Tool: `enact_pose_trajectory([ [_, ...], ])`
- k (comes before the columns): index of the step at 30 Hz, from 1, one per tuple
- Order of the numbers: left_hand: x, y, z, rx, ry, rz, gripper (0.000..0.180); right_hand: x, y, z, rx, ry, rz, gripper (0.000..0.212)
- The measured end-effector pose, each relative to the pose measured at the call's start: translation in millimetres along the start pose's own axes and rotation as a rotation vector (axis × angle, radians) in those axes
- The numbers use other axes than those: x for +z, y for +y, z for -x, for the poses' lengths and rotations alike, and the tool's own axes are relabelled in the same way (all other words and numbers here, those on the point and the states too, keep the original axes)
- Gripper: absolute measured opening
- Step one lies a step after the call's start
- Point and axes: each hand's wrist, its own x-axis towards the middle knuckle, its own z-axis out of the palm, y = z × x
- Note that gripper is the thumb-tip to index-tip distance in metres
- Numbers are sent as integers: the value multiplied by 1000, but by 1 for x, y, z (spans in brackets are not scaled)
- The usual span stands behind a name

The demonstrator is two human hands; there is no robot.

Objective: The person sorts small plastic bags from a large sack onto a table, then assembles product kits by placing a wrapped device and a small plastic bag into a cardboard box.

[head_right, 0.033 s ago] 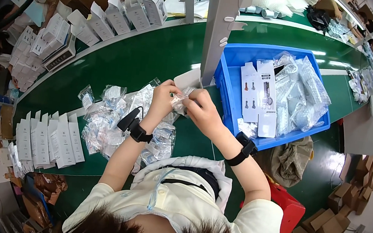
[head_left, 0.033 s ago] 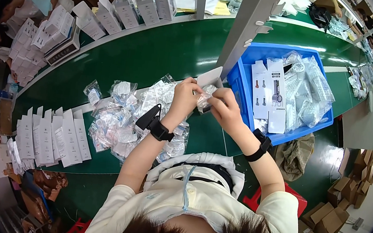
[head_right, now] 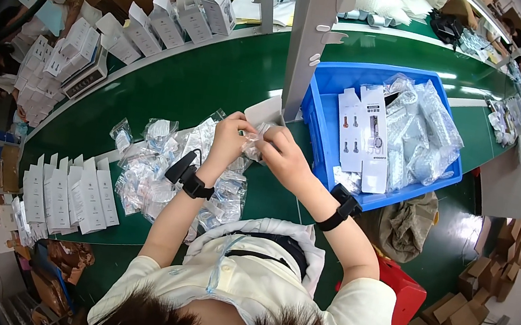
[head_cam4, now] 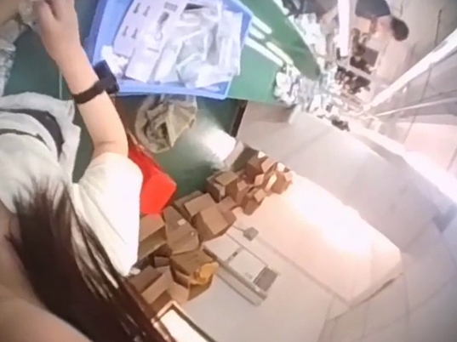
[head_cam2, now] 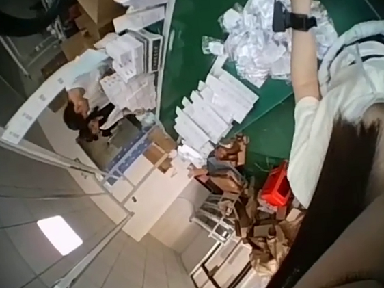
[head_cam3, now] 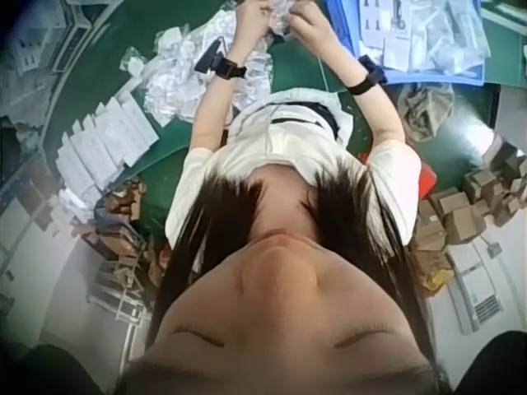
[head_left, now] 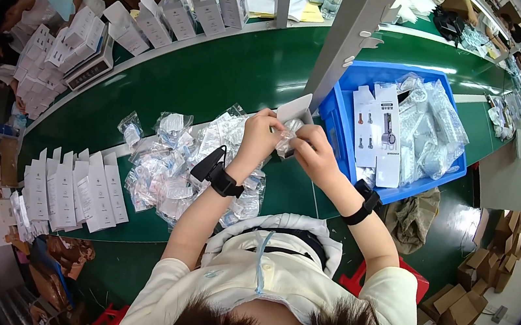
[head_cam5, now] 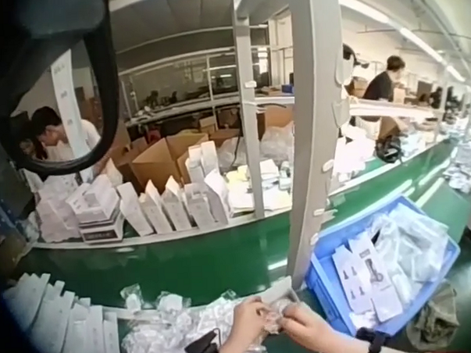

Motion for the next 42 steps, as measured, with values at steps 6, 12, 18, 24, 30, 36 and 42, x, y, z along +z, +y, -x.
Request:
enact_pose_trajectory([
  [6, -3, -3, 2, -37, 12, 26, 10, -6, 3, 5, 59, -347, 39, 22],
  [12, -3, -11, 4, -29, 50, 78, 10, -10, -2, 0, 25, -431, 123, 18],
  [18, -4, -6, 4, -58, -50, 104, 10, -21, 5, -11, 129, -604, 51, 18],
  [24, -4, -4, 4, -126, 36, 145, 9, -6, -1, -14, 23, -585, 483, 23],
  [30, 2, -11, 16, -58, 195, 207, 6, 1, -5, 13, -2, -451, 322, 36],
  [36, -82, 12, 34, -208, 175, 484, 8, 36, -28, -25, 332, 62, -228, 63],
  [42, -251, -101, 15, -255, 575, 71, 52, 118, -19, -99, 883, -273, -928, 63],
])
